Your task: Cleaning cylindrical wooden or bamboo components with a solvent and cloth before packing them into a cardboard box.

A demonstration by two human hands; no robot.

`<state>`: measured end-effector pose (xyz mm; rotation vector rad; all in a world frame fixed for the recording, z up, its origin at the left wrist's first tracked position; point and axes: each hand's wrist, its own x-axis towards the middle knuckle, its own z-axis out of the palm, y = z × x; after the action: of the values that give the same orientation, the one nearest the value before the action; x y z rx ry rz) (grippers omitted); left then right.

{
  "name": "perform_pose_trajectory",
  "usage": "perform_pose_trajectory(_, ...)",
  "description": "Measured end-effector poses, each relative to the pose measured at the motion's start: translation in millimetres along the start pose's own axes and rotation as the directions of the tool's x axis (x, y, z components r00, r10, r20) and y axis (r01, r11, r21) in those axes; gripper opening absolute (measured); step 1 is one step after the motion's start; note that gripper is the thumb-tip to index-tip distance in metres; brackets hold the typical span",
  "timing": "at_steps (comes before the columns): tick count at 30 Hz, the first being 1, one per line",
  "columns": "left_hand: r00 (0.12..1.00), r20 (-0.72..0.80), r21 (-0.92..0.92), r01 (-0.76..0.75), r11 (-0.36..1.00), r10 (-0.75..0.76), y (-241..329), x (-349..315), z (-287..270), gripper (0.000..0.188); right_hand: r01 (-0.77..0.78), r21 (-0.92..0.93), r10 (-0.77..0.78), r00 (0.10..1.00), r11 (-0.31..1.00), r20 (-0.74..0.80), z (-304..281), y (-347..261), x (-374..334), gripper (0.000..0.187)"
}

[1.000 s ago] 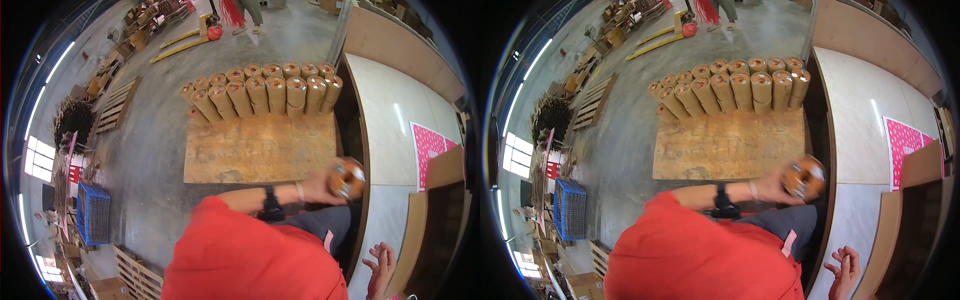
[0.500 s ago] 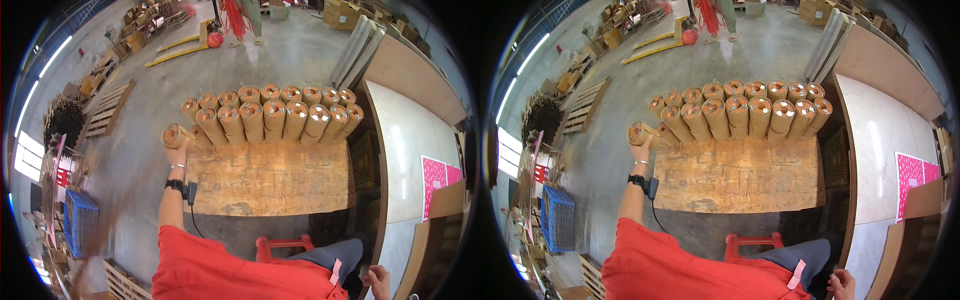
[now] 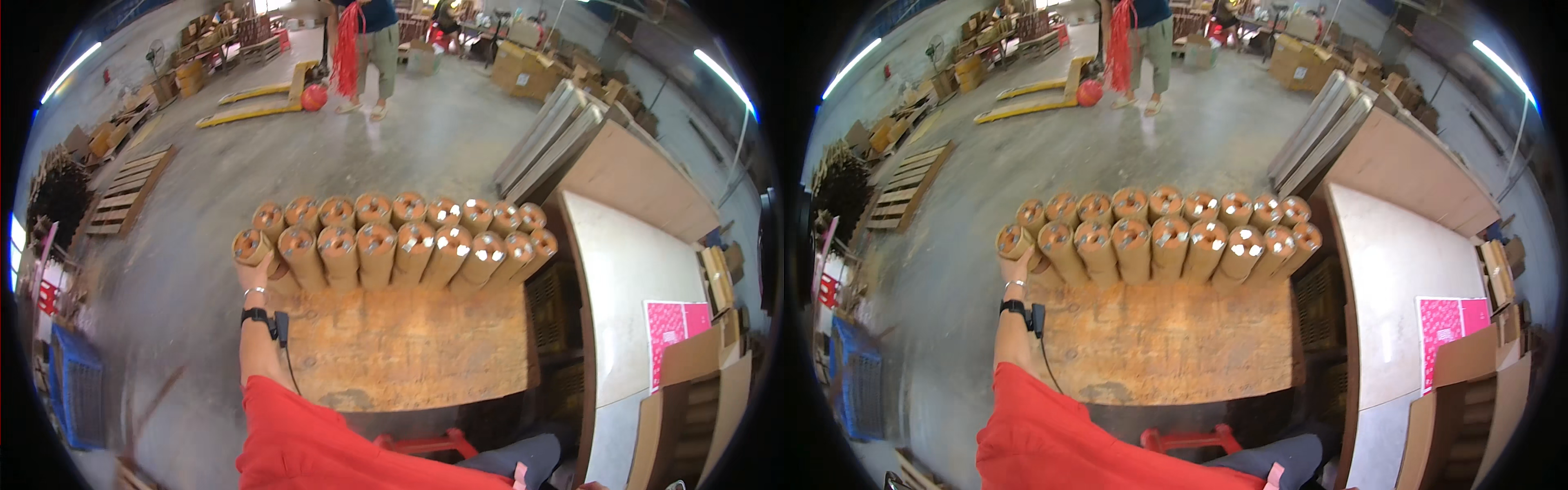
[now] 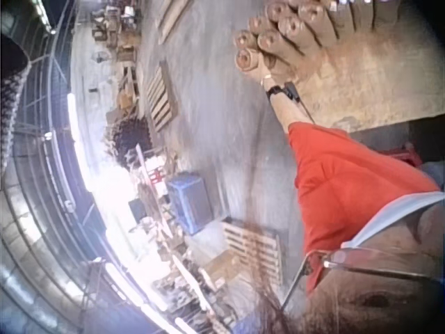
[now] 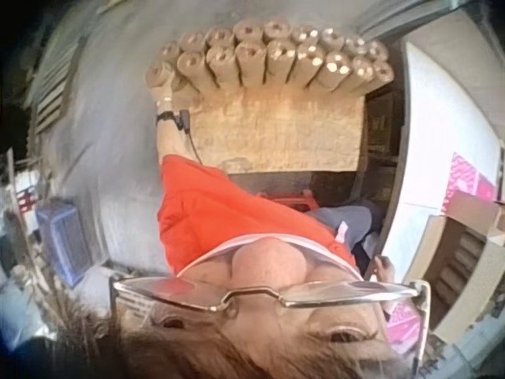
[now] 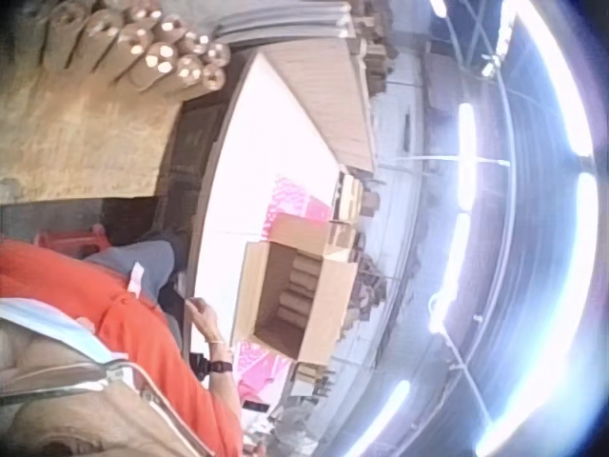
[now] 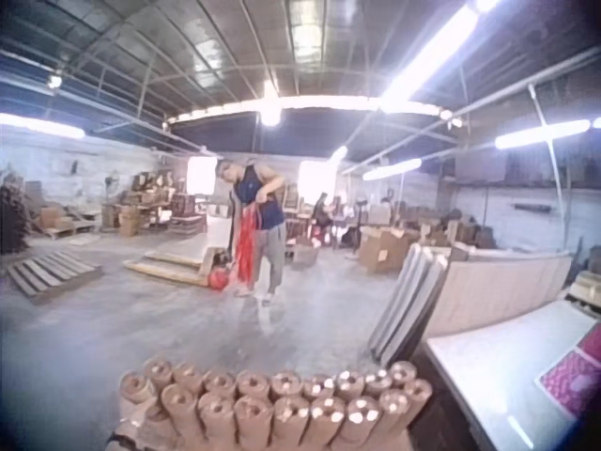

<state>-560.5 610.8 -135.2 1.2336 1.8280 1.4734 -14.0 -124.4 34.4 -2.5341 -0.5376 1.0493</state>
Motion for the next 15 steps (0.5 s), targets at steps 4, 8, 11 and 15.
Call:
perform_pose_trajectory(4, 0.993, -0.037, 0.054, 0.11, 0.992, -0.108, 13.3, -10.3, 1.5, 0.098, -0.058, 0.053, 0.058, 0.998, 0.997, -0.006, 8.5, -14.9, -10.7, 0.027)
perform_pose_trajectory(8, 0.992, 0.009, 0.061, 0.121, 0.991, -0.122, 10.8, -15.6, 10.1, 0.101, -0.075, 0.108, 0.079, 0.996, 0.991, -0.031, 16.4, -41.8, -21.5, 0.027)
perform_pose_trajectory(11, 0.991, 0.05, 0.011, 0.121, 0.993, -0.122, -11.7, -13.4, 6.2, 0.101, -0.062, -0.006, 0.061, 0.996, 0.998, -0.06, 19.5, -73.6, -27.5, 0.026)
perform_pose_trajectory(15, 0.977, 0.099, -0.057, 0.197, 0.979, -0.191, -4.0, -20.7, 10.5, 0.099, -0.097, -0.051, 0.095, 0.995, 0.994, -0.037, 19.3, -75.7, -26.5, 0.027)
